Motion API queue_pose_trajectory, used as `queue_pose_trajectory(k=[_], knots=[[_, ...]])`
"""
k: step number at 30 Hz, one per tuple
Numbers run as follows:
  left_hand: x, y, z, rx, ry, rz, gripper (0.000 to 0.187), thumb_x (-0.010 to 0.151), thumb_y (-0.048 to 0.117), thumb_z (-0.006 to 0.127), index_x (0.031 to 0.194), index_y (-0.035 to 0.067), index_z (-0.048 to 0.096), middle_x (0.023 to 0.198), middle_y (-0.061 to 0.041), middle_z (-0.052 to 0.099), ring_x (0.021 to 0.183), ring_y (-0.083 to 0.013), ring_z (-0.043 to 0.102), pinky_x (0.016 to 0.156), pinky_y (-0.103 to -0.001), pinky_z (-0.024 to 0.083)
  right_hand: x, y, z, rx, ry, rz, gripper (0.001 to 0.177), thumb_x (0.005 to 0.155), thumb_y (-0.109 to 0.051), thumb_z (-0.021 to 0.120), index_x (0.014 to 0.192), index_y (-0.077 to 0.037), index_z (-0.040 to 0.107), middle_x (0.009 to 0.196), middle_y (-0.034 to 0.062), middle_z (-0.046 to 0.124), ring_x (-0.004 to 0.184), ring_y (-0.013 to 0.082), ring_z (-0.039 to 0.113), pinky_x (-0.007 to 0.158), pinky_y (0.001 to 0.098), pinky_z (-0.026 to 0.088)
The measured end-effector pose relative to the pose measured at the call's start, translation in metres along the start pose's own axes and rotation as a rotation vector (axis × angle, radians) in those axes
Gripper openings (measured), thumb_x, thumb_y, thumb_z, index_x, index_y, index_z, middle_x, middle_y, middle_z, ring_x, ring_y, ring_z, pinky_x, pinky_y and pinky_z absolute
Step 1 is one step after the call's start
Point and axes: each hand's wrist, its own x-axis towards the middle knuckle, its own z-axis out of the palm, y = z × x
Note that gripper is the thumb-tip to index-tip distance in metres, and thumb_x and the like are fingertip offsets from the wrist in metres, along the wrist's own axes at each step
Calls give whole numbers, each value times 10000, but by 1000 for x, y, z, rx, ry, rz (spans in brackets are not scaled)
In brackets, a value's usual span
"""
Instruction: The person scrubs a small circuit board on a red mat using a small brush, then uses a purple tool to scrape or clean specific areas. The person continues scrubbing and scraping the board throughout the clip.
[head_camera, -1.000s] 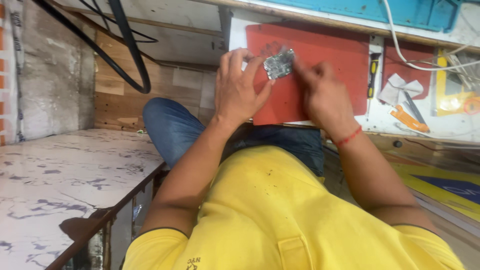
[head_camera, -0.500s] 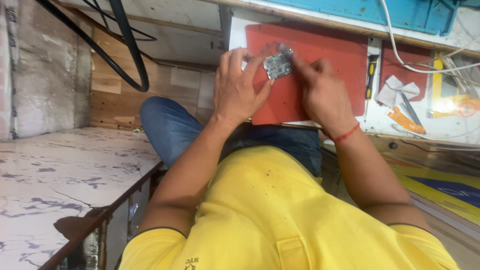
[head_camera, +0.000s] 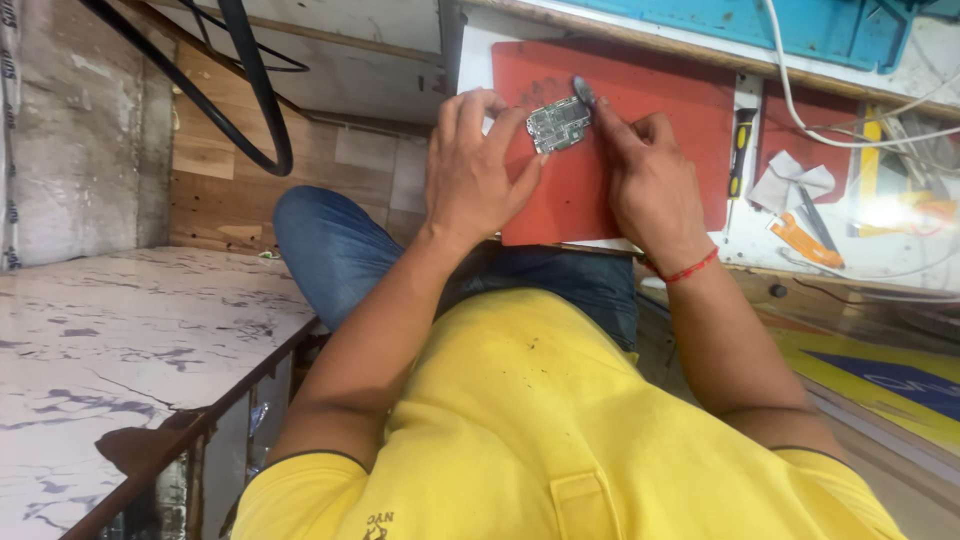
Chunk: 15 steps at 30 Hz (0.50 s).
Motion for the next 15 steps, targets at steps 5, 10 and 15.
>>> queue_pose_trajectory(k=[5,10,15], knots=[[7,-4,-5,11,-1,21,482,821,296,825,1238,117,663,1238,-107,518,1229,-330,473,976,-483,449,11,-6,4,66,6,-86,546,938,18,514,1443,-163,614,1139,206,649,814,407,684,704,490,576],[5,-2,-5,17,1,10,495,814,295,825,1246,118,662,1237,-99,525,1232,-333,476,986,-489,450,14,-12,-3,-22,-104,-2,615,892,26,514,1459,-189,618,1086,202,646,840,422,678,708,517,562],[3,6,-4,-8,-15,-5,469,857,297,827,1260,127,658,1227,-88,531,1239,-318,486,1018,-483,454,9,-9,-12,-8,-72,60,538,963,0,526,1462,-180,617,1136,203,647,904,435,672,740,524,556]])
